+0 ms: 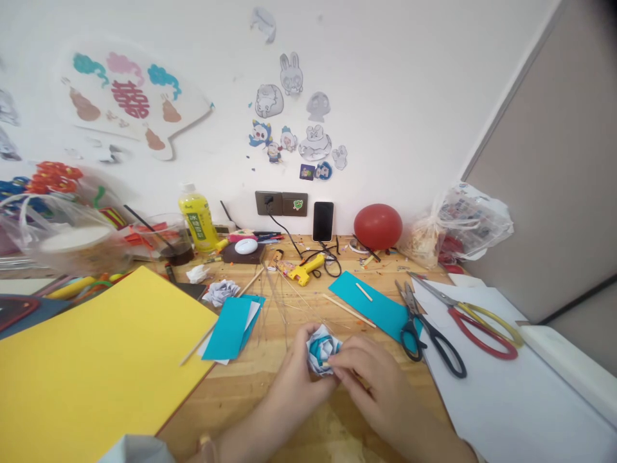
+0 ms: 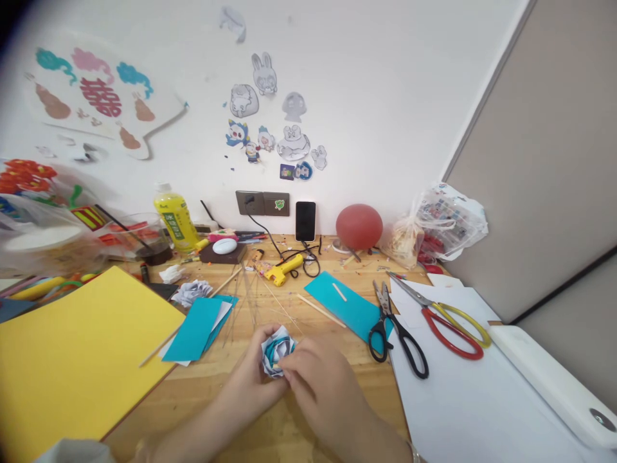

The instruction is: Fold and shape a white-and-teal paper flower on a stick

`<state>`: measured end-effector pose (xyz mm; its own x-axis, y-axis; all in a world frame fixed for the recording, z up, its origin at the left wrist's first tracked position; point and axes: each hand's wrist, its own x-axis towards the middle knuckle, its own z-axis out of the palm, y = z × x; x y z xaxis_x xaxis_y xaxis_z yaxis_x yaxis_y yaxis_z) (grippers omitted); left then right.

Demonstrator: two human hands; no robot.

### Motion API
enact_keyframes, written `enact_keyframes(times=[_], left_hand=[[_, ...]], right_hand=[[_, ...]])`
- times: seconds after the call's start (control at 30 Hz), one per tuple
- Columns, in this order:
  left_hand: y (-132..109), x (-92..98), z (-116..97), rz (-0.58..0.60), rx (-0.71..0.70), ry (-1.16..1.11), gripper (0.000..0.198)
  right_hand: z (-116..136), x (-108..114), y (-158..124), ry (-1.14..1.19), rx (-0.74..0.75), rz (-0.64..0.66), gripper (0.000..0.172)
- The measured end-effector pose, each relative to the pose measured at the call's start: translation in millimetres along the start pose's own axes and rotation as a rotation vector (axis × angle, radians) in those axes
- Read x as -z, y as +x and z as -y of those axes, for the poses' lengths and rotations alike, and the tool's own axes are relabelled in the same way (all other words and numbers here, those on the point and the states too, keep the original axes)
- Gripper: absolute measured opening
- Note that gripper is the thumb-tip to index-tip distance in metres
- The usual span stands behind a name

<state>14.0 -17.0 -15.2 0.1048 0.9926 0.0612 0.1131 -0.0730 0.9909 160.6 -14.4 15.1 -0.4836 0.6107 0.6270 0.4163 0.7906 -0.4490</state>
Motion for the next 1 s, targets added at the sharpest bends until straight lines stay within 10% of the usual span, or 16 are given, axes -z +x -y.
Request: enact_keyframes(times=[1.0], left_hand=[[-1, 0.6, -8, -0.096, -0.006, 0.151, 0.050]], right_hand=[[5, -21, -4, 0.264, -0.535, -0.145, 0.014]])
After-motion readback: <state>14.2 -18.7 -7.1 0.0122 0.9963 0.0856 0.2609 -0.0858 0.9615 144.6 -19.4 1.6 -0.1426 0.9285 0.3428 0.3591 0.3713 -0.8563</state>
